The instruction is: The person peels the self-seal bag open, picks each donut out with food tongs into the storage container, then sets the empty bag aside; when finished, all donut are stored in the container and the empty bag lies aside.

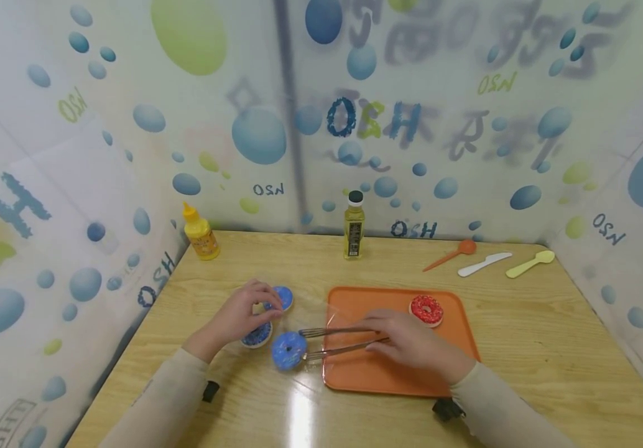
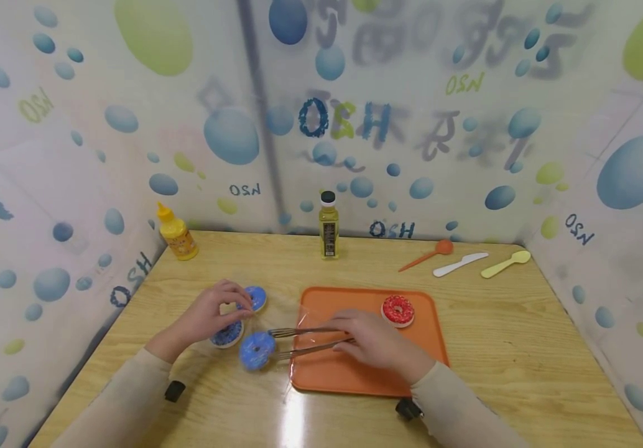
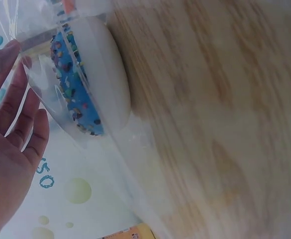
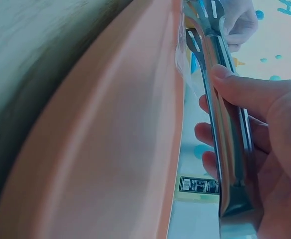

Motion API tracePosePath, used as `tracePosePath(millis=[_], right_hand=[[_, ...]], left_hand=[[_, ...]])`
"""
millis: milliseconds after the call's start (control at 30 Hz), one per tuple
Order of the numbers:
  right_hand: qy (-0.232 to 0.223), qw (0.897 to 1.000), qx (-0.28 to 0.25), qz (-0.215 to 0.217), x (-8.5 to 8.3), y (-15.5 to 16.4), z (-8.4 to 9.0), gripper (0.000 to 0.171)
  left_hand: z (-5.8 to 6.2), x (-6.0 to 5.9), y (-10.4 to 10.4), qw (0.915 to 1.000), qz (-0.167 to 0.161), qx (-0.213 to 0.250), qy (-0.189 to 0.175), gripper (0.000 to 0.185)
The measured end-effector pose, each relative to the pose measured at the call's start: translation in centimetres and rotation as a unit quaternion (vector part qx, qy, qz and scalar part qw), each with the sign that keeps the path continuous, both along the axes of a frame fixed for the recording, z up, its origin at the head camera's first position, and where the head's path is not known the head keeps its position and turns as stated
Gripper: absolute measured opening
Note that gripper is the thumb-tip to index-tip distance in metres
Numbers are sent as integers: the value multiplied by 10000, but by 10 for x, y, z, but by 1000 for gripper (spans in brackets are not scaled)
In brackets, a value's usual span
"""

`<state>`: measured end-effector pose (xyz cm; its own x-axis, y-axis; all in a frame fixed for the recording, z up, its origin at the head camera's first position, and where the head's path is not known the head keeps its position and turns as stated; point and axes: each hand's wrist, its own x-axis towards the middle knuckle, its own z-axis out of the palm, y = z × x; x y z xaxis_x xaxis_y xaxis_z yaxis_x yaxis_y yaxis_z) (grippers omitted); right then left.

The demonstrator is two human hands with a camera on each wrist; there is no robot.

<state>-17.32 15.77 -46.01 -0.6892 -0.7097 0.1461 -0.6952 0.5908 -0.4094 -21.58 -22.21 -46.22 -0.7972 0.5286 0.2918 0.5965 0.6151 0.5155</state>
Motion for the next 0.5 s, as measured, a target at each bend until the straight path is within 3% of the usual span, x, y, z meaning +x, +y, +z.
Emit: tracePosePath(millis=[267, 500], right_hand=[[-101, 9997, -38, -215, 4, 12, 0, 40], [257, 9984, -43, -499, 10, 33, 4, 42]], left_hand=[[2, 0, 1, 10000, 57, -45, -50, 7], [4, 1, 0, 9998, 125, 15, -152, 8]])
